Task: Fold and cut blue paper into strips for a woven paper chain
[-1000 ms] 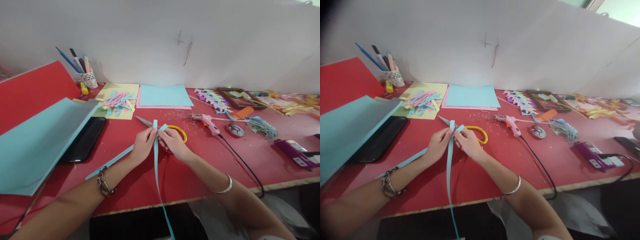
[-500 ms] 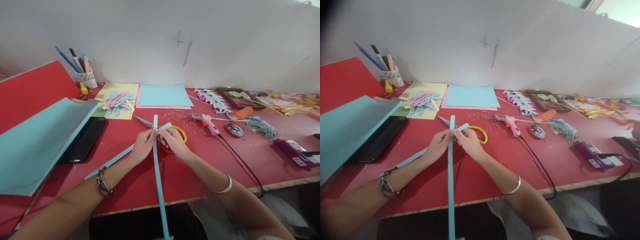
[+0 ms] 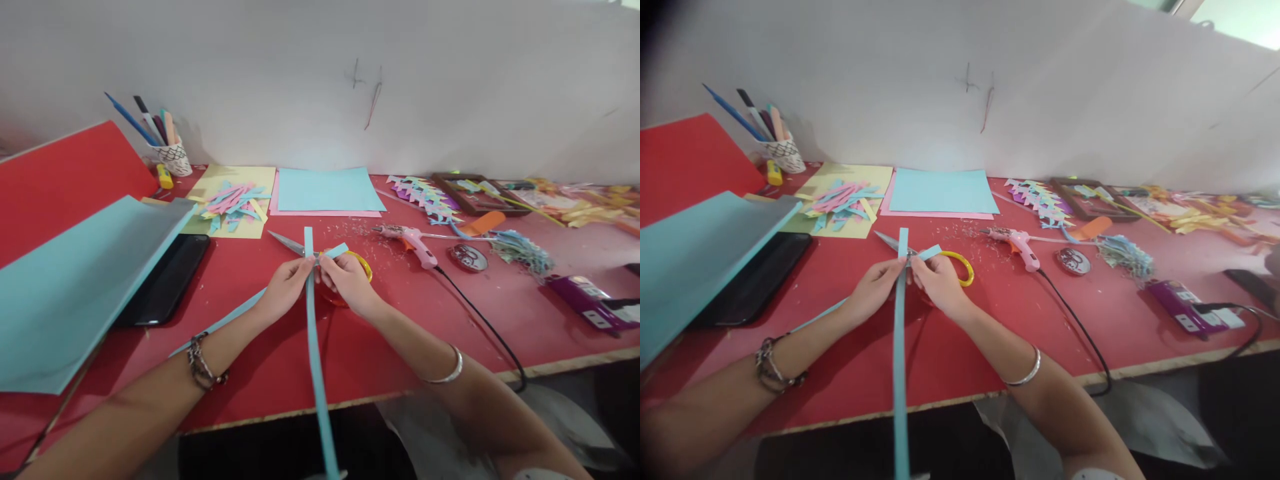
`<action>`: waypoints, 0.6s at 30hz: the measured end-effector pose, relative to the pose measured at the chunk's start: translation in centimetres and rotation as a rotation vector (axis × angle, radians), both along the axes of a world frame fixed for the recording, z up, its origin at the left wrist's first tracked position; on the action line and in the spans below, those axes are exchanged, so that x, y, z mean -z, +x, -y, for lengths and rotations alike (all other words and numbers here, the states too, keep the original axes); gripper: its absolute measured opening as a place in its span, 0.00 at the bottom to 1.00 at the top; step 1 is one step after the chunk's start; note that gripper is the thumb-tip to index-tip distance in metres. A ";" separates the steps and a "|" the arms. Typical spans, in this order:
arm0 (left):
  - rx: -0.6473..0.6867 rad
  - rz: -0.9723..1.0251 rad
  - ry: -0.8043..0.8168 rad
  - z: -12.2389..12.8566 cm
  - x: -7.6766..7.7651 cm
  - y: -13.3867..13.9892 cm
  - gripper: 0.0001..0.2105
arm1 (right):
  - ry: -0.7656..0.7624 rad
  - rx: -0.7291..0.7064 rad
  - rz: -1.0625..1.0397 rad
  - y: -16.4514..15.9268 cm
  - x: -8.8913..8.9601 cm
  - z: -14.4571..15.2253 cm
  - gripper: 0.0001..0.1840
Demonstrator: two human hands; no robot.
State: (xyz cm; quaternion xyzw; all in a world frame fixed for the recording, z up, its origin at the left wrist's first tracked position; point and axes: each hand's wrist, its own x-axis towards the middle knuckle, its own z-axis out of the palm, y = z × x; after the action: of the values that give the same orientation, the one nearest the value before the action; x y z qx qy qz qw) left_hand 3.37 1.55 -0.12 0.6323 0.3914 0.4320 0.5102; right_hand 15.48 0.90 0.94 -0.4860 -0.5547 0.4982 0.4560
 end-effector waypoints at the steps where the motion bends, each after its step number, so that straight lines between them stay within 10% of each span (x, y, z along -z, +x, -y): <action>1: 0.034 -0.010 -0.016 0.1 -0.1 0.0 0.20 | 0.010 0.020 -0.025 0.0 -0.1 0.0 0.19; 18: -0.206 -0.013 0.046 0.3 0.1 0.0 0.24 | -0.041 -0.127 0.015 -0.1 0.1 0.2 0.17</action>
State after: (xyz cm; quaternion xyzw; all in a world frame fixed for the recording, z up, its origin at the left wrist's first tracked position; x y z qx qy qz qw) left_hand 3.34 1.25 -0.24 0.6033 0.4476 0.4868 0.4458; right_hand 15.41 0.66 0.88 -0.4627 -0.5774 0.5337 0.4094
